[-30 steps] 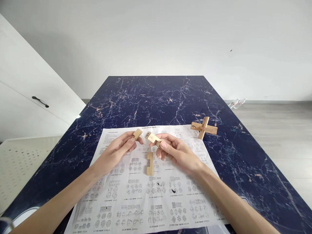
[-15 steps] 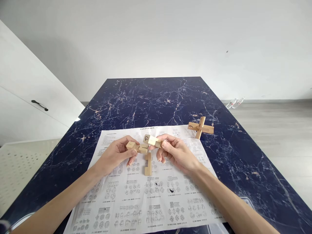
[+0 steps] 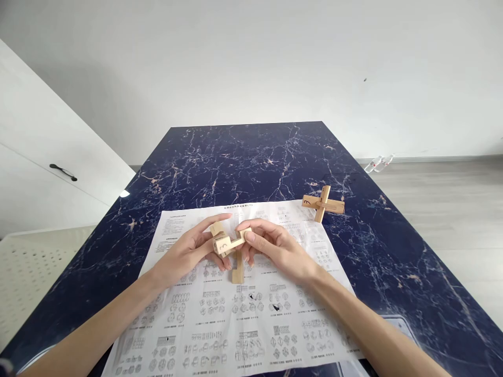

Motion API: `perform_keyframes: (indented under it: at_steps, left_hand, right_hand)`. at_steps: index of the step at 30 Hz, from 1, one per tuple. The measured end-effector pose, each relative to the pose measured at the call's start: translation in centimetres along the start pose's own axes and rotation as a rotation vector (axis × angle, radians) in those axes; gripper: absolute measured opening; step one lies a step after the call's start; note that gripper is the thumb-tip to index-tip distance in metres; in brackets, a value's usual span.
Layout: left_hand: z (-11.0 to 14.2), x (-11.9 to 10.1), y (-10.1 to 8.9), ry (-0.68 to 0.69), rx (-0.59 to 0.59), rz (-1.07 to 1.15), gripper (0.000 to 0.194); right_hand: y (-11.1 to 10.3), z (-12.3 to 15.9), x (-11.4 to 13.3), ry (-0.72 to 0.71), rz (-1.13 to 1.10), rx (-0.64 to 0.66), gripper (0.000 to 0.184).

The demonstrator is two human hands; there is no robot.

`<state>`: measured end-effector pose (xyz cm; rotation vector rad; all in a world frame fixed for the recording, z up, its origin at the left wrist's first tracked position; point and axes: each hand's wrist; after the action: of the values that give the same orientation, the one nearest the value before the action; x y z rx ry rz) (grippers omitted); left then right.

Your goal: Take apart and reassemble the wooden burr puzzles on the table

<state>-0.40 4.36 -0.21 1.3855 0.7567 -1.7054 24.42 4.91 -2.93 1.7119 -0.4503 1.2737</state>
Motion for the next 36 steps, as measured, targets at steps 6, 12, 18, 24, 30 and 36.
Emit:
perform_keyframes:
  at_steps: [6, 12, 18, 24, 30, 36]
  left_hand:
    - [0.1, -0.2, 0.6, 0.005, -0.014, -0.056, 0.039]
    - [0.2, 0.2, 1.0, 0.040, 0.004, -0.099, 0.053]
    - [0.7, 0.4, 0.8, 0.005, 0.042, -0.147, 0.065]
    - [1.0, 0.7, 1.3, 0.008, 0.042, -0.129, 0.093]
    - [1.3, 0.9, 1.4, -0.012, 0.062, -0.160, 0.100]
    - [1.5, 0.7, 1.4, -0.020, 0.049, -0.221, 0.103]
  right_hand:
    - [1.2, 0.0, 0.2, -0.043, 0.113, 0.016, 0.027]
    - [1.8, 0.4, -0.3, -0.096, 0.301, -0.104, 0.028]
    - [1.8, 0.5, -0.4, -0.149, 0.409, -0.161, 0.023]
    - [1.8, 0.5, -0.2, -0.156, 0.432, -0.137, 0.023]
    - [1.7, 0.6, -0.2, -0.139, 0.445, -0.080, 0.023]
    - [1.9, 0.7, 0.0, -0.169, 0.474, -0.064, 0.020]
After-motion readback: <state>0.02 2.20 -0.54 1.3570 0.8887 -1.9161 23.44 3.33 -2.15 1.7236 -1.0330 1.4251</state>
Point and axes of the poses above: each hand's wrist, its own z-axis away from the middle knuckle, its own y-axis out of the palm, x = y × z, and after that the axes turned 7 degrees about -z, right-handed
